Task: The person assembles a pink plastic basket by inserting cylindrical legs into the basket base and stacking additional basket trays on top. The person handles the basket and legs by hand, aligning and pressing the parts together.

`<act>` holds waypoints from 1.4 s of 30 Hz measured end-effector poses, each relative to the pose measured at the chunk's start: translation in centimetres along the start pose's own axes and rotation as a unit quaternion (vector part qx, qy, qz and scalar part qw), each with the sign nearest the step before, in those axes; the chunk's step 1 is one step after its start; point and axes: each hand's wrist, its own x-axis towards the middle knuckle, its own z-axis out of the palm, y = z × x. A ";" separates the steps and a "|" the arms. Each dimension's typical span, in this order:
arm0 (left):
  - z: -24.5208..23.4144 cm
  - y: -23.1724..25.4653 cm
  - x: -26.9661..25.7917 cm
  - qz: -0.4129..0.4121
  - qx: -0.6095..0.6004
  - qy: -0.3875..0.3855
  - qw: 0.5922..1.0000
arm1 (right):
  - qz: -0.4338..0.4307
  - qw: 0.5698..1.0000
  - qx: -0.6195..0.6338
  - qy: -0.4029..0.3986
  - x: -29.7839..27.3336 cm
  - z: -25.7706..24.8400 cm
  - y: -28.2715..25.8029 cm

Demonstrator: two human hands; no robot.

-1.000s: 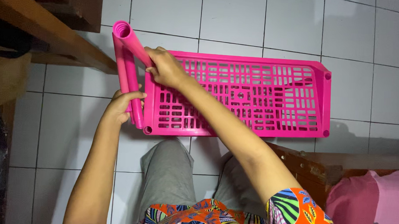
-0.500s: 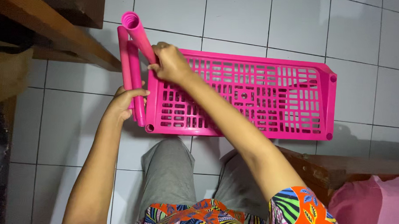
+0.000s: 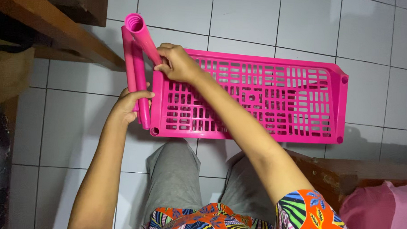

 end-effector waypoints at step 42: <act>22.3 -6.0 -13.8 0.335 0.337 -0.088 0.876 | 0.281 0.834 0.442 0.172 -25.2 -8.4 -11.1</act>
